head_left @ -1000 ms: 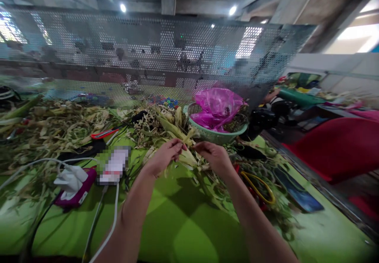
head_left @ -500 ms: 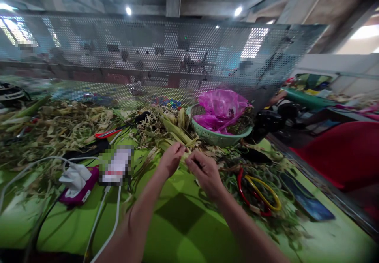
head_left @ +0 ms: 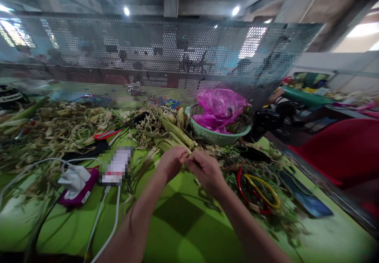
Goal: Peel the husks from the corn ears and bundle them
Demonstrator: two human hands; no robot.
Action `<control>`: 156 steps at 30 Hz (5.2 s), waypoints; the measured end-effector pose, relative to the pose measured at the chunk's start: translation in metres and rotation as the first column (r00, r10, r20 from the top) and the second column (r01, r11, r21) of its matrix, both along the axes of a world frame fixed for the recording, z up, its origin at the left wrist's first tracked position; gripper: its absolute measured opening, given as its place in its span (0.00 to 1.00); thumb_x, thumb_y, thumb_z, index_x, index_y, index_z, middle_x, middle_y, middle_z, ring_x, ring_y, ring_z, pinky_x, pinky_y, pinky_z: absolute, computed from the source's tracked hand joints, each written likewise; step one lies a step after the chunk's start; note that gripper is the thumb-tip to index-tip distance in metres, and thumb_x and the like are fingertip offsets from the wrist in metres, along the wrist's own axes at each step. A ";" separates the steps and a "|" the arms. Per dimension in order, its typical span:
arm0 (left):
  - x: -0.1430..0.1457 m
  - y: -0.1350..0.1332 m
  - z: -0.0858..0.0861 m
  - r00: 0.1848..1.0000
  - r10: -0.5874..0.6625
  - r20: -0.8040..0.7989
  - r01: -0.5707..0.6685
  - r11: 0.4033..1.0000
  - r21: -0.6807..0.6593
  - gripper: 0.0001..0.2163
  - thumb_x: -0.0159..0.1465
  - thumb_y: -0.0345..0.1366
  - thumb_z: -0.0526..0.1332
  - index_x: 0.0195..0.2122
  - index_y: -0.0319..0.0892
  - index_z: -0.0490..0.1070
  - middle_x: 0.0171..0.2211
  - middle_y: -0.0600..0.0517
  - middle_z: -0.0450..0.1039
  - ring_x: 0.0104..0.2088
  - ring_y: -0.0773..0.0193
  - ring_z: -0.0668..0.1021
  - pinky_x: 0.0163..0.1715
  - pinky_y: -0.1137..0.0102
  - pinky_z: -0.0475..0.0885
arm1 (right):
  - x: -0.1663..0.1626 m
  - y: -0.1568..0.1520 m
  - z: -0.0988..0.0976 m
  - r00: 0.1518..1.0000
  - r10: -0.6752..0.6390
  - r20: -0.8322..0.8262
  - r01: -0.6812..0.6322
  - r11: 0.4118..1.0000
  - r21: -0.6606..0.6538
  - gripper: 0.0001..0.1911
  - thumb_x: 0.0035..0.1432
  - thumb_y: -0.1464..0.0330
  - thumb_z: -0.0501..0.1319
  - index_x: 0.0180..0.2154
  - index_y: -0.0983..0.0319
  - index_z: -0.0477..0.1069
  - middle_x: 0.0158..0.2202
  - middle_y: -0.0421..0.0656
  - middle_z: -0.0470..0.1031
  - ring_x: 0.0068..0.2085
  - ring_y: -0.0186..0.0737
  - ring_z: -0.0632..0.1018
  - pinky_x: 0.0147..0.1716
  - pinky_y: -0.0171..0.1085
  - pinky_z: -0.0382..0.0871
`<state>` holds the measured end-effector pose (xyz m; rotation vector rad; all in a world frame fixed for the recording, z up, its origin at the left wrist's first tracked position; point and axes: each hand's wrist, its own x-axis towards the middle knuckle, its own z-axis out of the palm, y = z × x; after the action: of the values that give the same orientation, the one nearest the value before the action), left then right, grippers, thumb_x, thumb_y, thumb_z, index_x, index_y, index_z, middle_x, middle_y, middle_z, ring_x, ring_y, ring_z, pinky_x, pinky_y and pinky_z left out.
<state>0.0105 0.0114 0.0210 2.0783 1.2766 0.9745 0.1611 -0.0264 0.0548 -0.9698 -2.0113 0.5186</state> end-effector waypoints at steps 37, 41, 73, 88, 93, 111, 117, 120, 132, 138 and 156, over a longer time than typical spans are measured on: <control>-0.001 0.005 0.006 0.803 0.361 0.474 -0.299 0.932 -0.203 0.09 0.63 0.39 0.55 0.34 0.41 0.71 0.27 0.55 0.69 0.28 0.68 0.68 0.31 0.73 0.63 | 0.025 0.032 -0.005 0.957 -0.190 -0.218 0.162 0.977 -0.139 0.07 0.51 0.65 0.63 0.26 0.60 0.68 0.43 0.46 0.75 0.44 0.47 0.73 0.42 0.42 0.65; 0.000 0.001 0.006 0.869 0.373 0.323 -0.372 0.926 -0.069 0.09 0.65 0.39 0.53 0.36 0.42 0.69 0.30 0.53 0.72 0.30 0.65 0.71 0.33 0.72 0.63 | 0.030 0.035 -0.007 0.897 -0.391 -0.206 0.391 0.919 -0.045 0.11 0.50 0.66 0.63 0.38 0.59 0.71 0.41 0.47 0.74 0.37 0.45 0.73 0.37 0.41 0.66; 0.021 -0.014 -0.007 0.953 0.302 -0.017 -0.281 0.905 0.318 0.11 0.67 0.31 0.52 0.44 0.43 0.72 0.38 0.48 0.73 0.37 0.62 0.74 0.40 0.69 0.66 | -0.001 0.033 -0.029 0.613 -0.407 -0.677 -0.255 0.710 -0.657 0.16 0.42 0.60 0.72 0.24 0.62 0.68 0.20 0.34 0.66 0.21 0.29 0.66 0.22 0.31 0.61; 0.004 -0.001 0.006 0.997 0.011 -0.079 -0.009 0.999 0.033 0.10 0.65 0.31 0.51 0.37 0.39 0.73 0.37 0.46 0.74 0.38 0.60 0.74 0.41 0.67 0.66 | 0.029 0.042 -0.016 0.918 -0.256 -0.302 0.106 0.894 -0.435 0.09 0.48 0.62 0.64 0.28 0.62 0.71 0.21 0.36 0.68 0.23 0.33 0.65 0.23 0.33 0.58; -0.004 -0.002 0.011 0.997 0.024 -0.067 -0.023 1.000 0.016 0.06 0.60 0.29 0.56 0.28 0.41 0.70 0.31 0.51 0.70 0.34 0.62 0.71 0.35 0.69 0.62 | 0.031 0.038 -0.009 0.967 -0.144 -0.210 0.020 0.865 -0.502 0.06 0.46 0.65 0.63 0.26 0.62 0.71 0.19 0.35 0.65 0.21 0.31 0.63 0.21 0.32 0.55; 0.012 0.007 -0.009 0.796 0.108 0.595 0.099 0.947 -0.305 0.08 0.60 0.38 0.61 0.32 0.38 0.71 0.29 0.52 0.73 0.30 0.66 0.73 0.35 0.71 0.68 | 0.036 0.046 -0.017 0.948 -0.178 -0.263 -0.050 0.735 -0.676 0.21 0.43 0.52 0.69 0.25 0.64 0.72 0.17 0.34 0.64 0.18 0.27 0.59 0.17 0.30 0.48; 0.014 0.008 -0.016 0.923 0.019 0.383 0.042 0.988 -0.150 0.05 0.57 0.33 0.63 0.33 0.39 0.73 0.31 0.50 0.75 0.33 0.64 0.74 0.36 0.70 0.68 | 0.034 0.040 -0.009 0.941 -0.131 -0.313 -0.094 0.787 -0.610 0.19 0.44 0.53 0.69 0.27 0.64 0.74 0.19 0.35 0.64 0.20 0.27 0.58 0.18 0.30 0.47; 0.014 0.008 -0.018 0.960 0.019 0.278 0.007 0.996 -0.090 0.04 0.57 0.34 0.61 0.30 0.39 0.73 0.26 0.53 0.72 0.29 0.65 0.71 0.31 0.72 0.65 | 0.030 0.034 -0.005 0.934 -0.085 -0.348 -0.147 0.794 -0.589 0.19 0.49 0.52 0.66 0.28 0.64 0.76 0.19 0.36 0.64 0.20 0.27 0.56 0.18 0.31 0.45; 0.014 0.010 -0.020 0.942 -0.073 0.328 0.113 0.988 -0.105 0.07 0.56 0.27 0.56 0.34 0.39 0.70 0.32 0.51 0.73 0.34 0.63 0.72 0.38 0.69 0.66 | 0.028 0.050 -0.024 0.962 -0.107 -0.250 0.013 0.936 -0.352 0.10 0.50 0.65 0.64 0.36 0.59 0.78 0.36 0.42 0.79 0.40 0.44 0.76 0.43 0.40 0.66; 0.015 0.007 -0.013 0.898 -0.034 0.438 0.122 0.977 -0.174 0.03 0.56 0.29 0.58 0.32 0.40 0.68 0.29 0.54 0.69 0.31 0.66 0.71 0.35 0.71 0.66 | 0.028 0.051 -0.028 0.968 -0.168 -0.186 0.105 0.946 -0.308 0.08 0.50 0.64 0.62 0.32 0.61 0.75 0.30 0.41 0.76 0.33 0.40 0.73 0.36 0.37 0.65; 0.011 0.011 -0.015 0.701 0.210 0.681 0.075 0.929 -0.363 0.08 0.45 0.30 0.66 0.27 0.39 0.70 0.25 0.56 0.70 0.28 0.68 0.72 0.34 0.72 0.67 | 0.023 0.047 -0.027 0.959 -0.115 -0.258 -0.004 0.908 -0.419 0.09 0.50 0.64 0.63 0.34 0.61 0.75 0.27 0.38 0.73 0.26 0.34 0.70 0.28 0.33 0.64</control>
<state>0.0213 0.0229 0.0059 1.1622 1.0024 1.2862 0.1840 0.0210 0.0276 -1.1320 -1.6448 1.0242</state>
